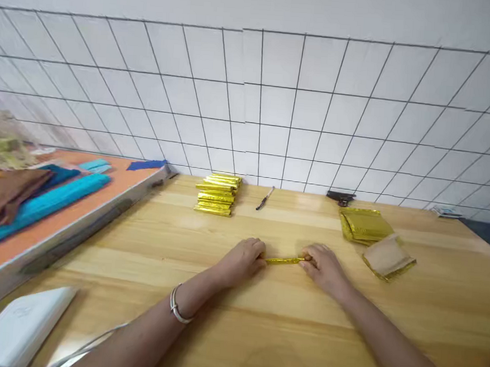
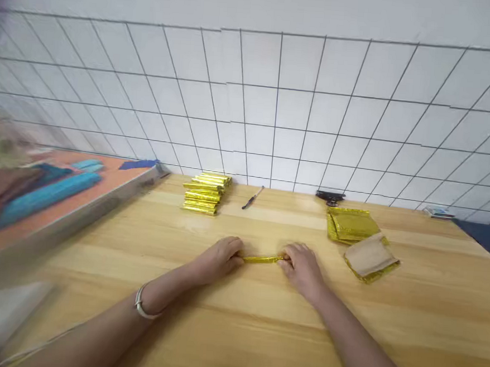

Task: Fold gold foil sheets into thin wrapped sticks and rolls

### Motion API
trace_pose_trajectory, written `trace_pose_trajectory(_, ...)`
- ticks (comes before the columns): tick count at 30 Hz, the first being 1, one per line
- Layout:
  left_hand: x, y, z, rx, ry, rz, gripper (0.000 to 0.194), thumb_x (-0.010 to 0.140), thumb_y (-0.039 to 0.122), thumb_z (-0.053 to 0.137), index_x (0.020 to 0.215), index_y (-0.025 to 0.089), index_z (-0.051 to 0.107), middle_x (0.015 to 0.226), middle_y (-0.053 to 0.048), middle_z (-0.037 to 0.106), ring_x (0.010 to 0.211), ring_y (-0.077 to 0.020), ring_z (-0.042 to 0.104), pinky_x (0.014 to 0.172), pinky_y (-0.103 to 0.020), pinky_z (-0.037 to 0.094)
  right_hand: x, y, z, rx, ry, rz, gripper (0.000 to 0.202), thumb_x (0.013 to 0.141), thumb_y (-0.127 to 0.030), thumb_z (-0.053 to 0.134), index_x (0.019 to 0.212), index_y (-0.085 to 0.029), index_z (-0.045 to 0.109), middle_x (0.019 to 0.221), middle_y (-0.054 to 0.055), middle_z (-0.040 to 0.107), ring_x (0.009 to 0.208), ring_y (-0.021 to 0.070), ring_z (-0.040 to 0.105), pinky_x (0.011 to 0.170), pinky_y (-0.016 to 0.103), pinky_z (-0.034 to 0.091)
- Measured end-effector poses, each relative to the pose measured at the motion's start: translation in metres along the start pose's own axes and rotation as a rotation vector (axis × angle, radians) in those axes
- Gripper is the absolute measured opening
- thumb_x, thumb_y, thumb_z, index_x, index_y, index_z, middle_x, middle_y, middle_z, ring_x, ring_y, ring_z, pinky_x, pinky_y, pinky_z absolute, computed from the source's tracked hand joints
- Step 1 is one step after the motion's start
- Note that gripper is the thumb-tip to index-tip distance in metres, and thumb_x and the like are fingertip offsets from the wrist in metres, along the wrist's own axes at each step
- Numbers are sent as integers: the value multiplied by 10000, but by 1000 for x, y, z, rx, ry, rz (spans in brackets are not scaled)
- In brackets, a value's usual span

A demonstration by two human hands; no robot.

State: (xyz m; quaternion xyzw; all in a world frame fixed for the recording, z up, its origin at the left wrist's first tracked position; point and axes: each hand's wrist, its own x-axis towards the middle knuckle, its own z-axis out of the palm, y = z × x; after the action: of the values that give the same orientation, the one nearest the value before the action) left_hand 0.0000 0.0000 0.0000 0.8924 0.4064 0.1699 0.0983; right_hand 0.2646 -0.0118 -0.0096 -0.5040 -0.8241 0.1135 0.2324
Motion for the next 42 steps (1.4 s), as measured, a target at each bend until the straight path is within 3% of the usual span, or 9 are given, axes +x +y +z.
trace_pose_trajectory(4,0,4,2,17,20,32,45,805,125,489,810,168,476,813,-29,539,777,-165,482,714,-276,392,-2,-4,0,55,1,-13,30,775,-202,574,770,-197,545,753,17,561,756,180,491,675,301,370)
trace_pose_trajectory(8,1,5,3,33,26,67,151,828,162,502,975,182,530,894,-45,555,871,-180,492,781,-292,394,-6,-10,-3,91,65,-50,59,788,-144,535,768,-198,524,751,21,549,766,182,486,676,302,380)
trace_pose_trajectory(15,-1,4,1,163,53,16,183,882,163,408,902,185,588,798,-50,565,817,-174,521,742,-282,388,-11,-13,-1,15,176,-132,164,840,-141,466,955,-191,572,838,59,556,843,207,475,743,336,390)
trace_pose_trajectory(19,0,7,1,215,51,-24,150,879,166,416,869,175,566,768,-40,577,755,-168,535,706,-277,378,-12,-14,-1,-30,156,-104,163,853,-161,459,916,-188,607,800,57,547,827,204,475,727,324,394)
trace_pose_trajectory(25,1,13,1,270,34,38,95,861,144,450,849,176,539,759,-25,579,722,-164,526,692,-282,358,-10,-10,-4,-119,118,-49,135,856,-184,472,845,-187,606,787,47,569,830,199,483,738,313,388)
trace_pose_trajectory(31,-1,14,1,337,44,93,73,839,128,482,814,178,529,763,-27,561,730,-175,493,675,-289,347,-9,-15,-6,-267,26,-93,92,841,-211,524,882,-184,602,872,58,601,908,207,482,791,322,363)
trace_pose_trajectory(35,0,28,5,326,42,148,79,869,170,461,823,181,525,761,-26,553,728,-176,477,683,-296,345,-10,-34,0,-336,0,-166,157,867,-269,512,967,-192,604,899,64,620,921,206,485,799,325,344)
trace_pose_trajectory(42,0,53,0,310,49,260,82,885,173,444,909,191,520,778,-17,552,737,-175,464,673,-301,332,-16,-45,-1,-363,-78,-221,234,912,-210,399,857,-193,625,770,34,645,780,165,537,711,299,331)
